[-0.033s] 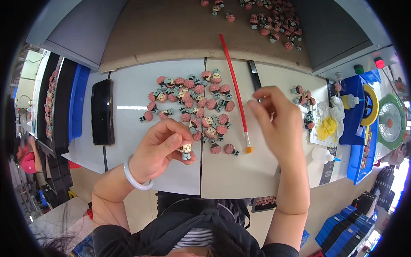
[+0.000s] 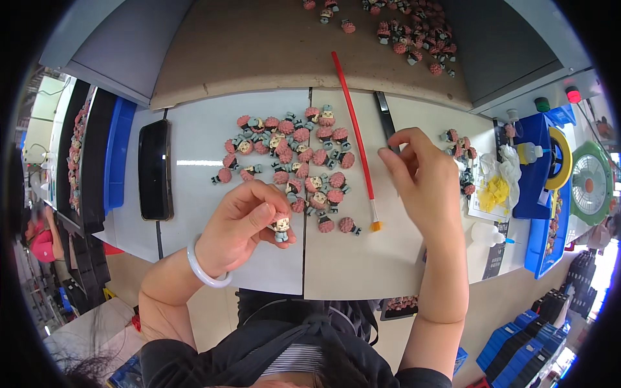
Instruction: Painting small details on toy figures using a fine brush and inspecting them.
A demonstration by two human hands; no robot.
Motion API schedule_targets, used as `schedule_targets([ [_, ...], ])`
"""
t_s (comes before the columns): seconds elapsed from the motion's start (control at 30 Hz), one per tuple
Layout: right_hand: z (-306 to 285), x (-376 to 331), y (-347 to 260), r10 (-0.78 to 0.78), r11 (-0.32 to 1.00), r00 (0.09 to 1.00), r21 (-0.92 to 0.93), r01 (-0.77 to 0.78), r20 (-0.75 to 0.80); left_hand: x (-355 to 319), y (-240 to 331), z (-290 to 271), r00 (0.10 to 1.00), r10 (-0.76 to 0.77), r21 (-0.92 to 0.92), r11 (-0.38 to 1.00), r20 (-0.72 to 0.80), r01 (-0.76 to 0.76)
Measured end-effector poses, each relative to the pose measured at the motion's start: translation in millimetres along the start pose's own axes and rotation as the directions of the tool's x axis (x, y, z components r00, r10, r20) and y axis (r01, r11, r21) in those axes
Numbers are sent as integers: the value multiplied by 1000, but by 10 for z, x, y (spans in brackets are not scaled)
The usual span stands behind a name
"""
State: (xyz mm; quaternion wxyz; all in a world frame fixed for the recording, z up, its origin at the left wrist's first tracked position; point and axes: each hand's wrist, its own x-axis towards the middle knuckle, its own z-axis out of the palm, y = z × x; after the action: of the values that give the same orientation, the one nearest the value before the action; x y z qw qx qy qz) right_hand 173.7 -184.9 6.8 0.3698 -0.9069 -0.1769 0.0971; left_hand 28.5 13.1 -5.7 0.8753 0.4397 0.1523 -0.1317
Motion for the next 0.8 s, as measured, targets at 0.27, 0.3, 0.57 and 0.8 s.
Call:
schedule_targets([
  [0.27, 99, 59, 111, 46, 940, 999, -339, -44, -1, -62, 30, 74, 992, 93, 138, 985, 85, -104],
  [0.3, 96, 66, 118, 51, 948, 999, -314, -48, -1, -76, 42, 81, 997, 53, 155, 986, 57, -61],
  [0.57, 125, 83, 118, 44, 967, 999, -251, -44, -6, -127, 28, 79, 983, 154, 298, 938, 95, -176],
  [0.8, 48, 109, 184, 78, 960, 997, -272, -68, 29, -133, 26, 84, 975, 182, 306, 928, 130, -214],
])
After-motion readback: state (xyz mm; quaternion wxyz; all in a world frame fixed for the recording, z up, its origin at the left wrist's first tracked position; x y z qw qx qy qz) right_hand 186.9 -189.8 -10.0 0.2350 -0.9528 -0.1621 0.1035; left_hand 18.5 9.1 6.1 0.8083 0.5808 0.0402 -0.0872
